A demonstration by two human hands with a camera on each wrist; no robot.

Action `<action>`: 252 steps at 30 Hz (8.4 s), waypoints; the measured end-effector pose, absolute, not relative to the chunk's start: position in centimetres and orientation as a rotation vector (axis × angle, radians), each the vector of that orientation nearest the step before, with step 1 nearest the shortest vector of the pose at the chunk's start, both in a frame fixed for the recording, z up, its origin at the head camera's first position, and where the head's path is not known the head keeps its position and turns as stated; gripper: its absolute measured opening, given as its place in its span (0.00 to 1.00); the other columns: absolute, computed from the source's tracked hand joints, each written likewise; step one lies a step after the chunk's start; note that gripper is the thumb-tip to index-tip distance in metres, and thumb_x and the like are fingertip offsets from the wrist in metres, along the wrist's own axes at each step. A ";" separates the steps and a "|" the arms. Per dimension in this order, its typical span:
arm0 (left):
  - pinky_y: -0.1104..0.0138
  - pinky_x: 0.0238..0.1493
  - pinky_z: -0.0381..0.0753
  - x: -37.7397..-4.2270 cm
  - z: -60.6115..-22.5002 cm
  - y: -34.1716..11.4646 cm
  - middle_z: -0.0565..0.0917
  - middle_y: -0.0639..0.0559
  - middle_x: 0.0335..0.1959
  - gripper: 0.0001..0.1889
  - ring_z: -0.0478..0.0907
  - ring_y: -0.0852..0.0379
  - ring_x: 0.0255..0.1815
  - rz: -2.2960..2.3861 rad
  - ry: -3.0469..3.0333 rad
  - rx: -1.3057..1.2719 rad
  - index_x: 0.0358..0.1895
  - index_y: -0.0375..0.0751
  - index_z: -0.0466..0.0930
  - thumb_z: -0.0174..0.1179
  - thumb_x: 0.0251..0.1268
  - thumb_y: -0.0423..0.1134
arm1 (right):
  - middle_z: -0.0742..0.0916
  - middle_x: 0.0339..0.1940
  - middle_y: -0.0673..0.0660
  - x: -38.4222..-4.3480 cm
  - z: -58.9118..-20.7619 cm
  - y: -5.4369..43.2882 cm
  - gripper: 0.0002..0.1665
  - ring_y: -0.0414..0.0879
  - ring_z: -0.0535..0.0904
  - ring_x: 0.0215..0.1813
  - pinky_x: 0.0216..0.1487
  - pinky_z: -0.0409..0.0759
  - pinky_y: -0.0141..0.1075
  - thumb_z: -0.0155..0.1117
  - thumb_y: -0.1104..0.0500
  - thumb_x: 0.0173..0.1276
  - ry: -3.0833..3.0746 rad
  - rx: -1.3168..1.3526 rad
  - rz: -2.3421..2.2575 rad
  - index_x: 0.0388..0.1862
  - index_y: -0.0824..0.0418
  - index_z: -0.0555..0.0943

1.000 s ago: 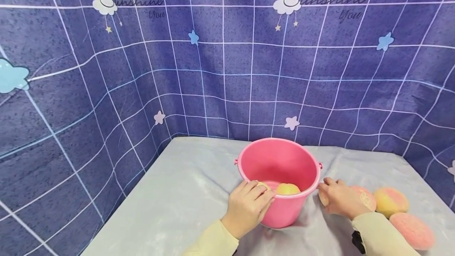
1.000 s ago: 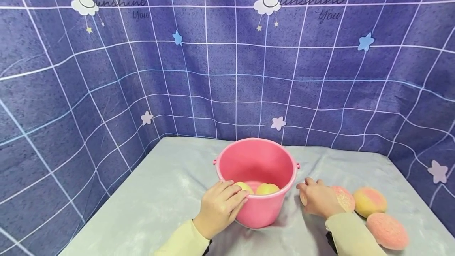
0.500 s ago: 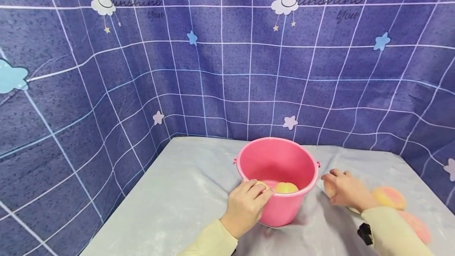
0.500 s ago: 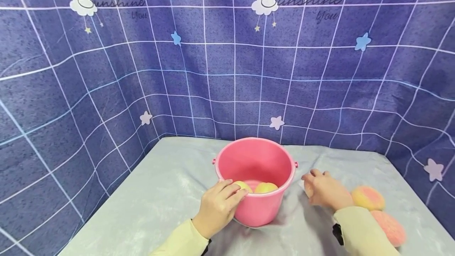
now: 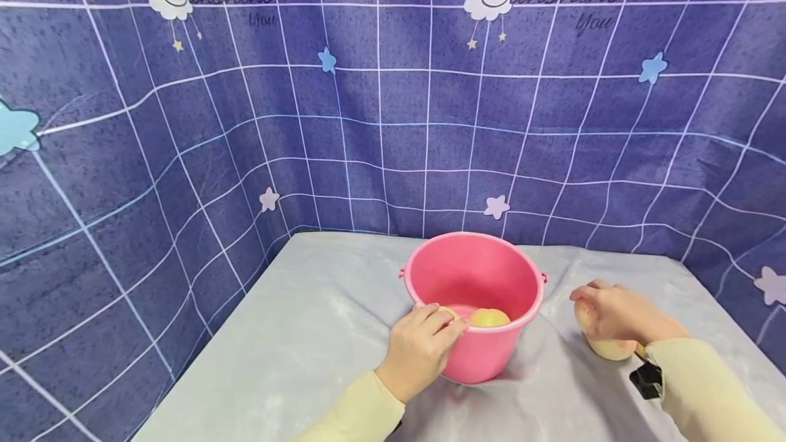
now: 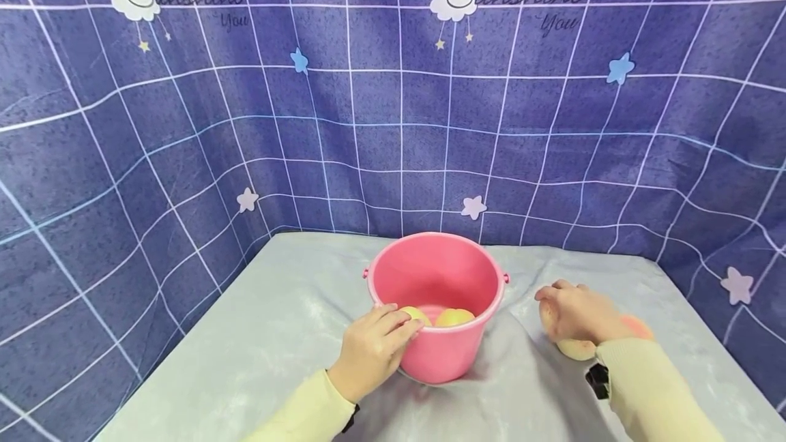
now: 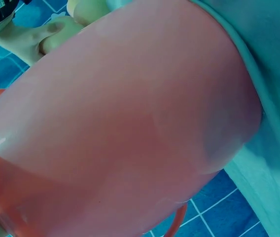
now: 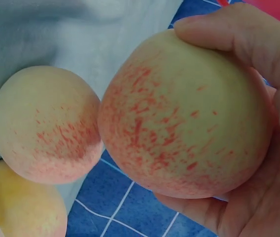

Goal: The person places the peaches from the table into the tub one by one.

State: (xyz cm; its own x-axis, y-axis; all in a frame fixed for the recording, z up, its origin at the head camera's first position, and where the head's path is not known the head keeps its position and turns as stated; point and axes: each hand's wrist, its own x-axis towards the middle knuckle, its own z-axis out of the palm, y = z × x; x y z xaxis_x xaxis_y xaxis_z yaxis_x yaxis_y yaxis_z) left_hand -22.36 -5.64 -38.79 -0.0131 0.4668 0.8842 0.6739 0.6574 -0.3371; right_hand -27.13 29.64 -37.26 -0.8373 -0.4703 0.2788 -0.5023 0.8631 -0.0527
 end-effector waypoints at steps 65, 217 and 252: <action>0.67 0.40 0.80 -22.2 -38.7 -5.2 0.82 0.57 0.30 0.14 0.79 0.56 0.33 -0.260 -1.686 -0.910 0.34 0.49 0.87 0.50 0.71 0.41 | 0.77 0.31 0.44 -27.2 -26.8 27.0 0.29 0.37 0.72 0.31 0.32 0.73 0.34 0.72 0.62 0.32 -2.894 1.149 0.072 0.41 0.55 0.80; 0.70 0.46 0.78 -21.3 -38.2 -5.7 0.84 0.60 0.32 0.12 0.81 0.59 0.37 -0.169 -1.779 -0.870 0.36 0.53 0.89 0.54 0.68 0.46 | 0.80 0.38 0.49 -28.7 -25.1 12.1 0.27 0.42 0.75 0.34 0.39 0.77 0.38 0.73 0.60 0.43 -3.009 1.259 0.051 0.47 0.54 0.79; 0.70 0.47 0.78 -21.2 -38.2 -5.3 0.84 0.60 0.32 0.12 0.81 0.59 0.38 -0.163 -1.783 -0.865 0.36 0.54 0.89 0.54 0.67 0.46 | 0.83 0.41 0.53 -29.6 -24.1 11.2 0.29 0.46 0.77 0.42 0.49 0.76 0.41 0.73 0.61 0.47 -3.111 1.317 0.138 0.52 0.61 0.78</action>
